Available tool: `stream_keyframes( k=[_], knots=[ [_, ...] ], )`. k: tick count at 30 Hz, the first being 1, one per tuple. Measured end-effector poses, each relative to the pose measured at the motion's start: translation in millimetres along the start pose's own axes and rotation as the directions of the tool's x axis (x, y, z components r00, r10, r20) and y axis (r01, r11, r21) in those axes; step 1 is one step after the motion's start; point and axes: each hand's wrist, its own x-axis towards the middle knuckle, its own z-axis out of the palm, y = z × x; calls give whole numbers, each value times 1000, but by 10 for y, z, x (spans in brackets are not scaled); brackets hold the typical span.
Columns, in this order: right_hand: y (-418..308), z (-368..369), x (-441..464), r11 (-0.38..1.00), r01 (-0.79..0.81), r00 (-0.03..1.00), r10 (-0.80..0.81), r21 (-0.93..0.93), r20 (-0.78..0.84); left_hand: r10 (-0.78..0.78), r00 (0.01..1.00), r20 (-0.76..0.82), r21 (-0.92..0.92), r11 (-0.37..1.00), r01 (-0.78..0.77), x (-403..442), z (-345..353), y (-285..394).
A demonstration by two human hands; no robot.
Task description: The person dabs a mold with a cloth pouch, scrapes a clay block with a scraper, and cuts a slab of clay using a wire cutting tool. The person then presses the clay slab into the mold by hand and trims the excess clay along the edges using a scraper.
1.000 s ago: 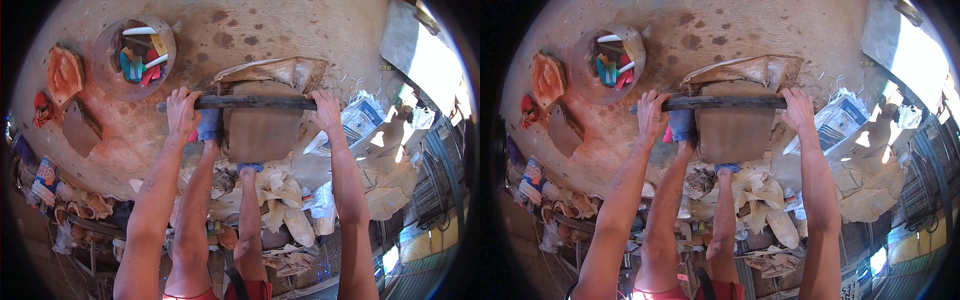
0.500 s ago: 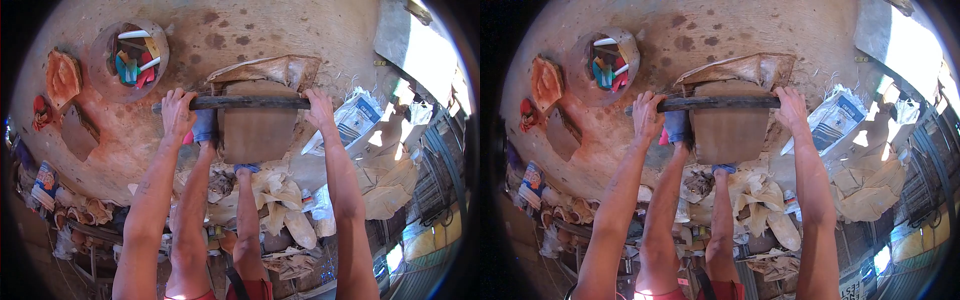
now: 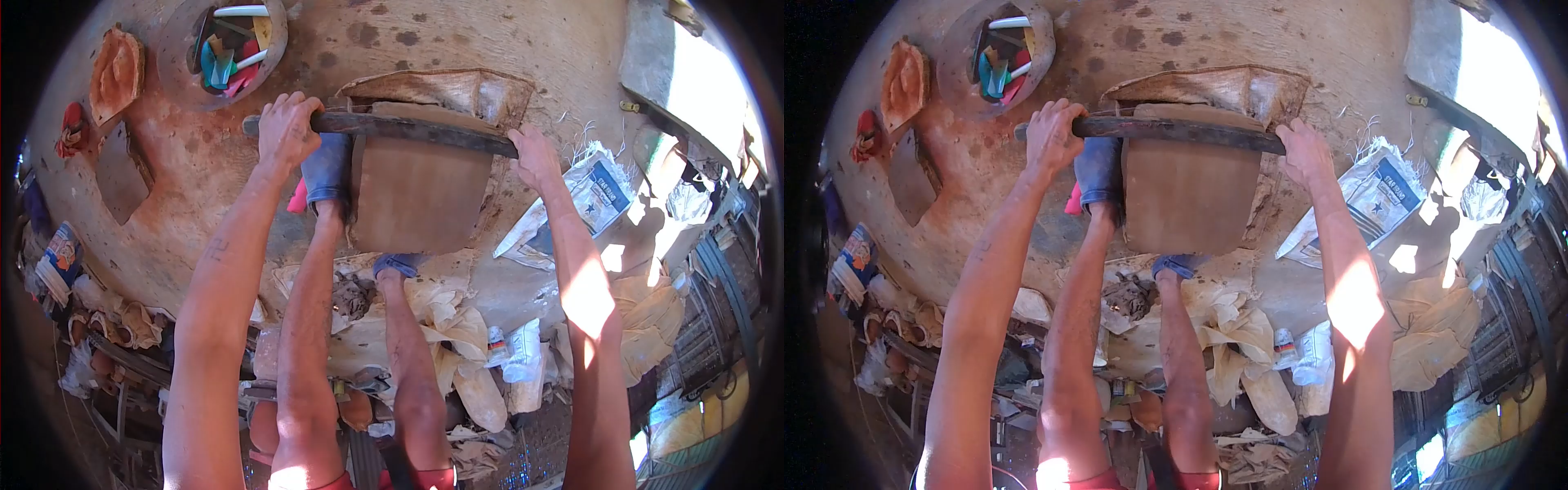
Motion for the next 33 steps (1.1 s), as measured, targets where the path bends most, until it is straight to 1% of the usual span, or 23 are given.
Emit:
stream_keyframes(
  k=[2, 3, 5, 6, 8, 10, 12, 14, 15, 17, 20, 23, 26, 27, 29, 33],
  knots=[
    [-74, -1, 10, 997, -68, 992, 70, -23, 106, -20, 1000, -1, 16, 1000, 20, -10, 67, -32],
    [-107, 35, 0, 998, -60, 993, 63, -26, 97, -26, 1000, -12, 20, 999, 26, -27, 77, -31],
    [-130, 78, -65, 994, -112, 986, 113, -15, 123, 0, 999, -43, 25, 1000, 1, -61, 116, 2],
    [-106, 117, -118, 994, -106, 987, 109, -28, 119, -8, 999, -53, 18, 1000, 9, -85, 151, 37],
    [-143, 212, -195, 991, -133, 986, 129, 32, 101, 25, 998, -59, 25, 999, -24, -161, 153, 46],
    [-152, 326, -328, 990, -126, 988, 120, 58, 95, 23, 998, -57, 31, 999, -22, -339, 198, 99],
    [-169, 463, -550, 989, -129, 987, 120, 77, 108, 23, 999, -40, 21, 1000, -22, -571, 291, 211],
    [-233, 622, -773, 991, -131, 987, 127, 40, 101, -48, 999, 18, 42, 998, 48, -784, 367, 311],
    [-250, 711, -866, 990, -134, 985, 127, 53, 113, -47, 998, 34, 48, 998, 46, -888, 412, 330],
    [-297, 871, -1085, 985, -122, 987, 108, 125, 115, -5, 1000, 10, 15, 1000, 5, -1142, 481, 368],
    [-407, 1058, -1362, 983, -149, 976, 129, 105, 174, -15, 998, 61, 17, 1000, 14, -1416, 529, 466],
    [-495, 1315, -1657, 982, -143, 976, 121, 119, 179, -43, 994, 100, -8, 999, 44, -1743, 652, 504],
    [-653, 1464, -1879, 976, -166, 968, 135, 139, 210, -37, 991, 132, -18, 999, 40, -1985, 658, 541],
    [-727, 1552, -1958, 976, -162, 969, 130, 143, 208, -41, 990, 132, -13, 999, 43, -2088, 673, 520],
    [-796, 1754, -2141, 971, -184, 968, 151, 153, 203, 13, 998, 68, -60, 998, -9, -2248, 784, 520],
    [-895, 1872, -2311, 964, -203, 968, 170, 174, 184, 15, 998, 69, -70, 998, -10, -2381, 841, 533]
  ],
)
